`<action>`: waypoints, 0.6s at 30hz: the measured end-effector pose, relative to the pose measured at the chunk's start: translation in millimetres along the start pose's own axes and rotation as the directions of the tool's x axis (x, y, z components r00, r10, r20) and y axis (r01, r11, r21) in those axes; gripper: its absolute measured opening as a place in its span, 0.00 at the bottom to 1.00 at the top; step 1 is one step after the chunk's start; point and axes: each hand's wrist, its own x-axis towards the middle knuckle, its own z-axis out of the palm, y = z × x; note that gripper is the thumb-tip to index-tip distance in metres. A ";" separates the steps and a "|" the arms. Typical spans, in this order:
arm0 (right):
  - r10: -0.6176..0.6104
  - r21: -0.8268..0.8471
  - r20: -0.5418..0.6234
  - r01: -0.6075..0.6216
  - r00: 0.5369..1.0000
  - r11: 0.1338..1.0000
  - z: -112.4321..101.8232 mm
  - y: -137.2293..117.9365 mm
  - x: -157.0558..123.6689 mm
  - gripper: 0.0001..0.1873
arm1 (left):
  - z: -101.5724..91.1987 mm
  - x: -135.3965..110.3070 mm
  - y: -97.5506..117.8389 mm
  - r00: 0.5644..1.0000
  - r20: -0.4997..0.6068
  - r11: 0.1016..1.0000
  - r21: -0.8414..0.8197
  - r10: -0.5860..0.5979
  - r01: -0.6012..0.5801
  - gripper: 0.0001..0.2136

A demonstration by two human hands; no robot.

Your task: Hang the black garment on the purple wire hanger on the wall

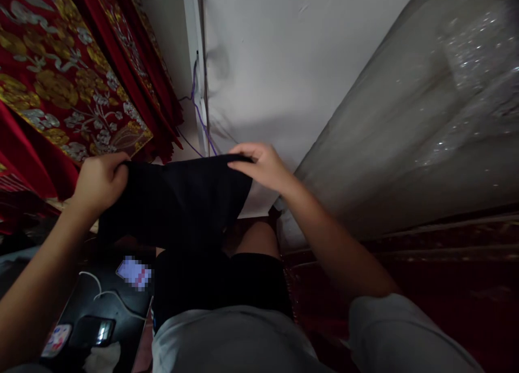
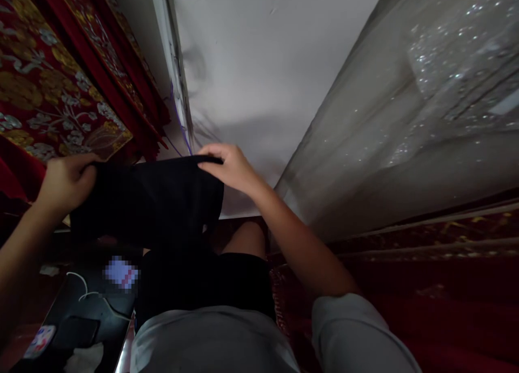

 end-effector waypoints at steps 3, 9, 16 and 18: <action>0.057 -0.015 -0.300 -0.064 0.952 0.998 17.9 13.3 33.7 0.11 | 4.3 -1.9 2.0 1.000 -0.005 1.000 -0.001 -0.007 0.007 0.12; 0.276 0.237 -0.149 -0.237 0.950 0.942 42.6 29.0 62.6 0.06 | 3.0 -10.4 3.6 0.997 -0.032 0.990 -0.127 -0.063 0.058 0.10; 0.138 0.074 -0.289 -0.122 0.947 0.990 -5.0 -3.8 34.5 0.08 | 47.3 -19.7 -15.6 0.895 0.446 0.980 -0.186 0.023 0.068 0.09; 0.120 0.013 -0.293 -0.122 0.949 0.992 -21.2 -17.5 25.0 0.09 | 65.1 -15.3 -13.9 0.866 0.498 0.977 -0.202 0.039 0.072 0.08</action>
